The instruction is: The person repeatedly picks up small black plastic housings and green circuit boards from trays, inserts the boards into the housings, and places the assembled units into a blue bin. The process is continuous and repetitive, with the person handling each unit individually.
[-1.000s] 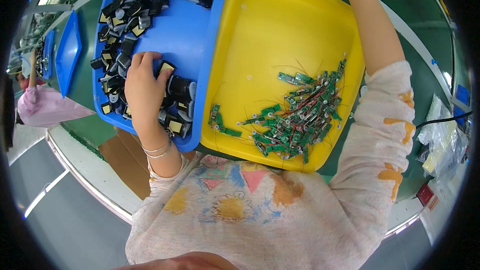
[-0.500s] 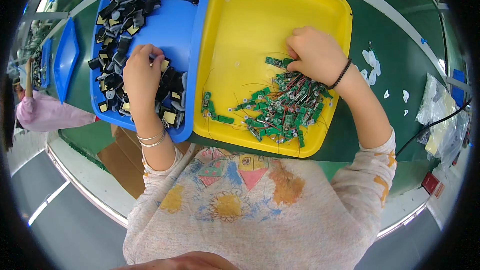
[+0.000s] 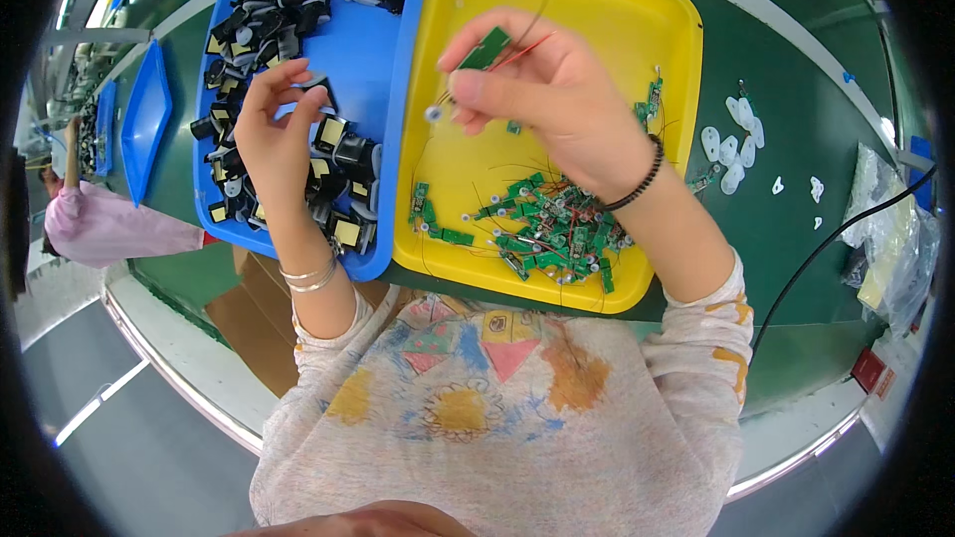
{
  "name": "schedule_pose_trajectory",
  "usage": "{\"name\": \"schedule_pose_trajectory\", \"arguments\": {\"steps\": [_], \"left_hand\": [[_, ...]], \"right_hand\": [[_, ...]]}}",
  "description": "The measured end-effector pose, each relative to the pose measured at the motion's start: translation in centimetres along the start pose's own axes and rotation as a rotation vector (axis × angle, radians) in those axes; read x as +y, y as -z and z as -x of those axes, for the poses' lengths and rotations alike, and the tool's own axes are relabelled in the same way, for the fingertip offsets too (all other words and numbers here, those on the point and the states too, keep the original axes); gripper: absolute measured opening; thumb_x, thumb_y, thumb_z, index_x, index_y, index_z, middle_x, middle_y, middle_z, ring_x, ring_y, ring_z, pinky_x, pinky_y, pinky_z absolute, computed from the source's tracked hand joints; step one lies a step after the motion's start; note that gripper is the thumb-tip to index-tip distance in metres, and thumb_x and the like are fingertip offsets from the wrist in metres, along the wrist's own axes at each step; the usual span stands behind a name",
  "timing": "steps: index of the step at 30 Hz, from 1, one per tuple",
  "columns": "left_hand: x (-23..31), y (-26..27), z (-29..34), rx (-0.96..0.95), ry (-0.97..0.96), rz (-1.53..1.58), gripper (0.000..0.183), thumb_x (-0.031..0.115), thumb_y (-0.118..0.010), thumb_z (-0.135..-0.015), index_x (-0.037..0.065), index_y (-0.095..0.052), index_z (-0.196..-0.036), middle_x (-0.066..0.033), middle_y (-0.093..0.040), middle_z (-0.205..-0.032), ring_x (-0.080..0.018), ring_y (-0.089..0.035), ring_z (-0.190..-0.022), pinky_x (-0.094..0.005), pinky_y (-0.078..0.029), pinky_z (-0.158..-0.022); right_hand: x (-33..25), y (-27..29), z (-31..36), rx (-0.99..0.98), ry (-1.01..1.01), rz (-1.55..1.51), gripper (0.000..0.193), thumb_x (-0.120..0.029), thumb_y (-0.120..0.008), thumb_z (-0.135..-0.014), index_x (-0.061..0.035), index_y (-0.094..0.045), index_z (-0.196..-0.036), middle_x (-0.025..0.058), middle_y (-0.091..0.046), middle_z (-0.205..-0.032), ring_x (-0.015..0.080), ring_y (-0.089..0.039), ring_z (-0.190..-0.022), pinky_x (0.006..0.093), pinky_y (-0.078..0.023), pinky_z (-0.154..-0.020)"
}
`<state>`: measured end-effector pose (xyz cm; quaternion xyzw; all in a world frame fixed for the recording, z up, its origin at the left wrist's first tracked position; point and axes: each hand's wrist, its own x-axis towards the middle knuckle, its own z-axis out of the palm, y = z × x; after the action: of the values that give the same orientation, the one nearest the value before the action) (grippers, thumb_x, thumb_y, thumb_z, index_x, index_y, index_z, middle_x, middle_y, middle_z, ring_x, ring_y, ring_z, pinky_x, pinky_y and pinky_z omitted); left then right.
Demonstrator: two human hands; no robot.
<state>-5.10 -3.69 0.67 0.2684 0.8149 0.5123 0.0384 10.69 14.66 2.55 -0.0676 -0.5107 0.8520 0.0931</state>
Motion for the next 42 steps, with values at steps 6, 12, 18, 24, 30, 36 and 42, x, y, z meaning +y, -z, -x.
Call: {"name": "schedule_pose_trajectory", "arguments": {"steps": [6,12,18,24,30,36,42], "left_hand": [[2.0,-2.6,2.8,-0.386,0.079,0.958,0.034,0.000,-0.061,-0.075,-0.001,-0.048,-0.106,-0.0068,-0.054,-0.093,-0.0126,-0.055,-0.087,-0.0226,-0.050,-0.067],[1.7,-3.4,2.8,-0.527,0.254,1.175,0.036,-0.003,-0.061,-0.074,0.000,-0.046,-0.107,-0.0082,-0.054,-0.098,-0.0125,-0.054,-0.089,-0.0236,-0.048,-0.072],[4.3,-4.0,3.2,-0.337,0.242,0.988,0.041,-0.010,-0.063,-0.068,0.000,-0.046,-0.104,-0.0077,-0.051,-0.101,-0.0115,-0.055,-0.085,-0.0231,-0.047,-0.074],[2.8,-4.0,3.6,-0.494,0.243,0.845,0.038,-0.008,-0.065,-0.069,0.000,-0.046,-0.102,-0.0076,-0.053,-0.098,-0.0118,-0.054,-0.089,-0.0240,-0.045,-0.079],[3.2,-3.9,3.5,-0.490,0.334,0.876,0.019,0.007,-0.062,-0.079,0.002,-0.050,-0.092,-0.0064,-0.056,-0.094,-0.0102,-0.053,-0.087,-0.0238,-0.041,-0.081],[2.4,-3.4,3.5,-0.647,0.343,0.674,0.013,0.010,-0.059,-0.082,0.001,-0.053,-0.090,-0.0038,-0.059,-0.089,-0.0080,-0.054,-0.081,-0.0217,-0.042,-0.073],[2.9,-3.5,3.5,-0.652,0.423,0.746,0.017,0.015,-0.058,-0.084,0.001,-0.054,-0.093,-0.0029,-0.059,-0.085,-0.0079,-0.056,-0.078,-0.0208,-0.045,-0.064]], "right_hand": [[3.3,-1.3,-0.1,-0.169,-0.076,-0.502,0.016,-0.008,-0.058,-0.082,-0.0026,-0.052,-0.096,0.0055,-0.059,-0.084,0.0133,-0.061,-0.075,0.0239,-0.050,-0.068],[3.6,-0.9,0.2,-0.150,0.000,-0.537,0.016,-0.006,-0.059,-0.081,-0.0019,-0.050,-0.094,0.0066,-0.057,-0.083,0.0140,-0.058,-0.078,0.0260,-0.048,-0.071],[3.7,-0.3,0.2,-0.141,0.076,-0.456,0.019,-0.005,-0.061,-0.079,-0.0024,-0.050,-0.094,0.0068,-0.057,-0.084,0.0139,-0.058,-0.077,0.0253,-0.047,-0.069],[3.8,-0.4,0.4,-0.055,0.144,-0.357,0.020,-0.002,-0.061,-0.078,-0.0017,-0.049,-0.094,0.0068,-0.056,-0.085,0.0139,-0.058,-0.075,0.0261,-0.049,-0.069],[3.9,-0.8,0.5,-0.017,0.148,-0.283,0.020,-0.001,-0.061,-0.077,-0.0023,-0.049,-0.093,0.0060,-0.055,-0.088,0.0132,-0.057,-0.076,0.0269,-0.050,-0.070],[3.8,-0.1,0.7,-0.107,0.062,-0.270,0.019,-0.002,-0.061,-0.078,-0.0025,-0.049,-0.092,0.0055,-0.055,-0.087,0.0124,-0.057,-0.077,0.0255,-0.050,-0.070],[3.9,0.2,0.5,-0.123,0.074,-0.264,0.018,0.001,-0.062,-0.077,-0.0018,-0.050,-0.091,0.0053,-0.056,-0.087,0.0127,-0.058,-0.082,0.0229,-0.049,-0.072]]}}
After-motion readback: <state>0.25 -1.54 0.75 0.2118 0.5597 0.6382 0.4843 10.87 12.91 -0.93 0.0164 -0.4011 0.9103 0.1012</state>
